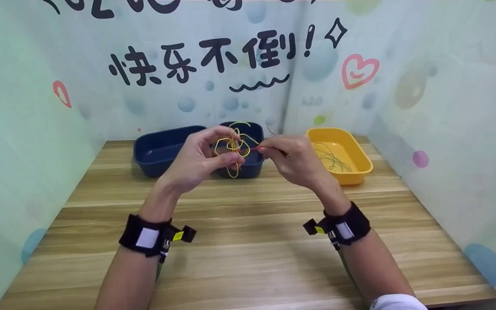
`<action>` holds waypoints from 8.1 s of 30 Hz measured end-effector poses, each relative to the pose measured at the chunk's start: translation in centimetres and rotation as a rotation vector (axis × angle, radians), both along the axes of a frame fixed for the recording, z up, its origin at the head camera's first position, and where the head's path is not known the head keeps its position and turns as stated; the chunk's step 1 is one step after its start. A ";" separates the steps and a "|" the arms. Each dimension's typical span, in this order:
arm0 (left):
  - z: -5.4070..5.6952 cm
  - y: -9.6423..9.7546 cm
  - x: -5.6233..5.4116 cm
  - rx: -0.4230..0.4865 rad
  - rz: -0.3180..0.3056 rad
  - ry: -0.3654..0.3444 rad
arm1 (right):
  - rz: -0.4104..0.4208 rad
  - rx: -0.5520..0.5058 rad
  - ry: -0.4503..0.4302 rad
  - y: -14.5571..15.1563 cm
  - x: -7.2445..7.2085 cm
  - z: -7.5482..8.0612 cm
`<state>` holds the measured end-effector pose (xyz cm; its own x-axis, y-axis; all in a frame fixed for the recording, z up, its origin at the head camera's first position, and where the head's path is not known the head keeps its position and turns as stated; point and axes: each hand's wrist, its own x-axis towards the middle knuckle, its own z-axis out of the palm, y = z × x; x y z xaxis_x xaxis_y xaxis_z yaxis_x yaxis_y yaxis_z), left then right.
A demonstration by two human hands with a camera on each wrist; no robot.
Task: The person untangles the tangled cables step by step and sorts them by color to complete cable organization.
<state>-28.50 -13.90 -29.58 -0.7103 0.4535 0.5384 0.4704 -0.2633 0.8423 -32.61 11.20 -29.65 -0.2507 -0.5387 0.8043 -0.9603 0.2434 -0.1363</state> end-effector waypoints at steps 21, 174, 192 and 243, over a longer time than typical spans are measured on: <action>-0.3 0.3 -0.2 -0.066 0.067 0.047 | -0.060 0.018 0.055 0.3 -0.3 0.0; 1.9 -2.6 0.7 -0.086 0.766 0.157 | 0.277 -0.021 -0.873 -0.8 -0.8 -1.3; -1.5 -4.0 -2.7 -0.483 0.721 0.261 | 0.290 -0.136 -0.991 -0.3 -1.4 -1.5; -0.9 -4.2 -2.0 -0.495 0.634 0.510 | 0.278 -0.299 -0.974 0.3 -1.8 -1.2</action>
